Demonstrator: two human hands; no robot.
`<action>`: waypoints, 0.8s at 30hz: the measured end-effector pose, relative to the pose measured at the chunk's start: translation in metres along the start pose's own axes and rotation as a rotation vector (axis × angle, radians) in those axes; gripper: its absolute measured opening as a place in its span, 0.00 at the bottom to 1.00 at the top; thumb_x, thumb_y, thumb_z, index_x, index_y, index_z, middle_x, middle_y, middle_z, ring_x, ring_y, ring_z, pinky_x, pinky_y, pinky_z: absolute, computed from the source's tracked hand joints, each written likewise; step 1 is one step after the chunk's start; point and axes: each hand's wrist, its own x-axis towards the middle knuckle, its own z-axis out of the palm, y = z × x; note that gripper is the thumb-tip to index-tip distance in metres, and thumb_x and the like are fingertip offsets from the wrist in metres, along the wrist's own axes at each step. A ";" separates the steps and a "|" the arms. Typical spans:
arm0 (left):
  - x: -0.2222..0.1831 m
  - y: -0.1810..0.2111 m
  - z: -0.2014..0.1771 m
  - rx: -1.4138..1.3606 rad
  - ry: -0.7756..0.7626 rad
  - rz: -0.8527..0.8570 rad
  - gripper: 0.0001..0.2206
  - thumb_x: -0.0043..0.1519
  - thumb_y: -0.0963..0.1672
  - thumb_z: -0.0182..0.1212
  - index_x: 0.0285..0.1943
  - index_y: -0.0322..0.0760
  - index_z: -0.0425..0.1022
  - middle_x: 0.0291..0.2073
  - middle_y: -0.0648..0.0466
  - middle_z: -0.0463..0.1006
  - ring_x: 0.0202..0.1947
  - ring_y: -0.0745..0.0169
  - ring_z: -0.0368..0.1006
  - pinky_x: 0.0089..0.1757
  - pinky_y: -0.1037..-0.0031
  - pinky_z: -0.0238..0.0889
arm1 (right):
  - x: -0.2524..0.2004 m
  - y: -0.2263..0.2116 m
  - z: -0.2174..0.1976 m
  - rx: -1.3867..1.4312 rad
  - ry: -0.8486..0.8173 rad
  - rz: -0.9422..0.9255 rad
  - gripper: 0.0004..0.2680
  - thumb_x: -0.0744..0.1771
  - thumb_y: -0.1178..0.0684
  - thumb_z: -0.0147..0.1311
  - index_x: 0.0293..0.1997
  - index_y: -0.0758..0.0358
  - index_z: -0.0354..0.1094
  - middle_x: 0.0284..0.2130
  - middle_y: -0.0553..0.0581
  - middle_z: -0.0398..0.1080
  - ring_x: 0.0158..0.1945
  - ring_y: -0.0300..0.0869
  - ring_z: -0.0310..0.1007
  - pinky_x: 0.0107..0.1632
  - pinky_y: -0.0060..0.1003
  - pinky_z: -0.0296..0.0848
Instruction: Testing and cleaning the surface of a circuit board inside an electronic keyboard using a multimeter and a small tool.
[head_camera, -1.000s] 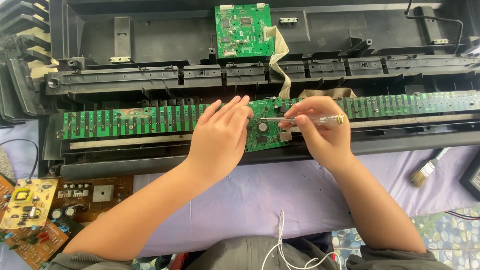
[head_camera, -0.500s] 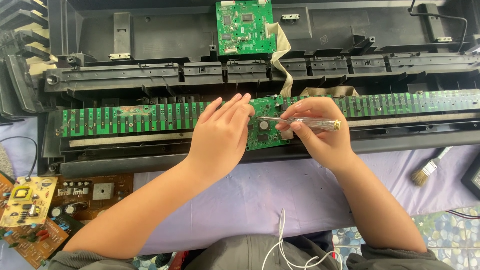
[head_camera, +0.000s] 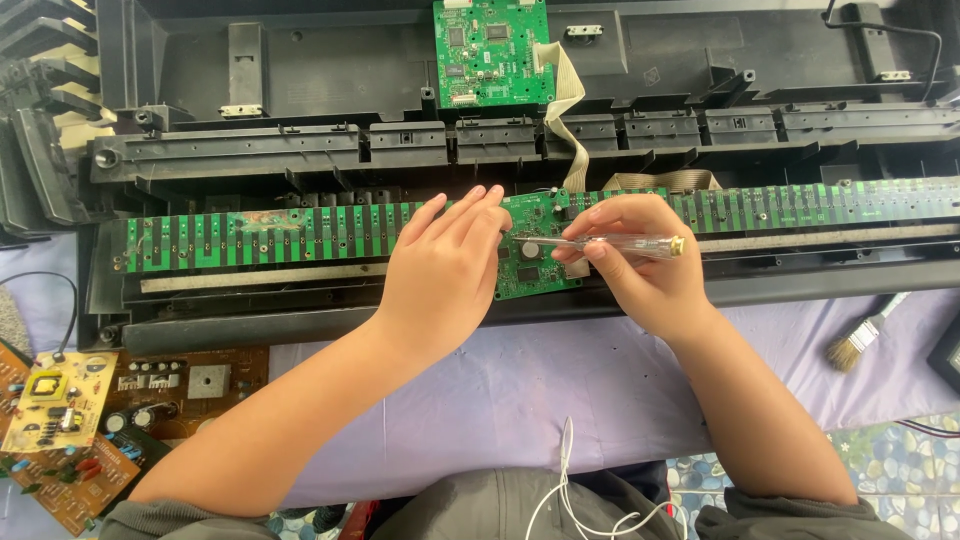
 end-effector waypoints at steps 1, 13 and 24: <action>0.000 0.000 0.000 0.000 0.000 0.000 0.07 0.64 0.39 0.60 0.48 0.41 0.72 0.55 0.48 0.80 0.58 0.55 0.76 0.61 0.60 0.58 | 0.000 0.000 0.001 0.000 0.000 0.000 0.06 0.70 0.59 0.53 0.49 0.69 0.61 0.38 0.69 0.74 0.36 0.52 0.82 0.41 0.50 0.84; -0.001 -0.001 0.002 0.010 -0.006 0.001 0.07 0.64 0.39 0.60 0.48 0.41 0.71 0.55 0.48 0.80 0.58 0.55 0.76 0.62 0.60 0.57 | 0.003 -0.003 -0.006 -0.292 -0.049 -0.167 0.06 0.68 0.52 0.59 0.39 0.62 0.75 0.36 0.59 0.78 0.36 0.46 0.79 0.40 0.41 0.79; 0.000 -0.001 0.001 0.021 -0.008 0.004 0.07 0.64 0.39 0.60 0.48 0.42 0.70 0.55 0.49 0.80 0.58 0.56 0.76 0.62 0.61 0.57 | 0.002 -0.004 -0.007 -0.317 -0.073 -0.157 0.05 0.68 0.52 0.61 0.39 0.62 0.75 0.37 0.58 0.78 0.38 0.46 0.79 0.41 0.40 0.80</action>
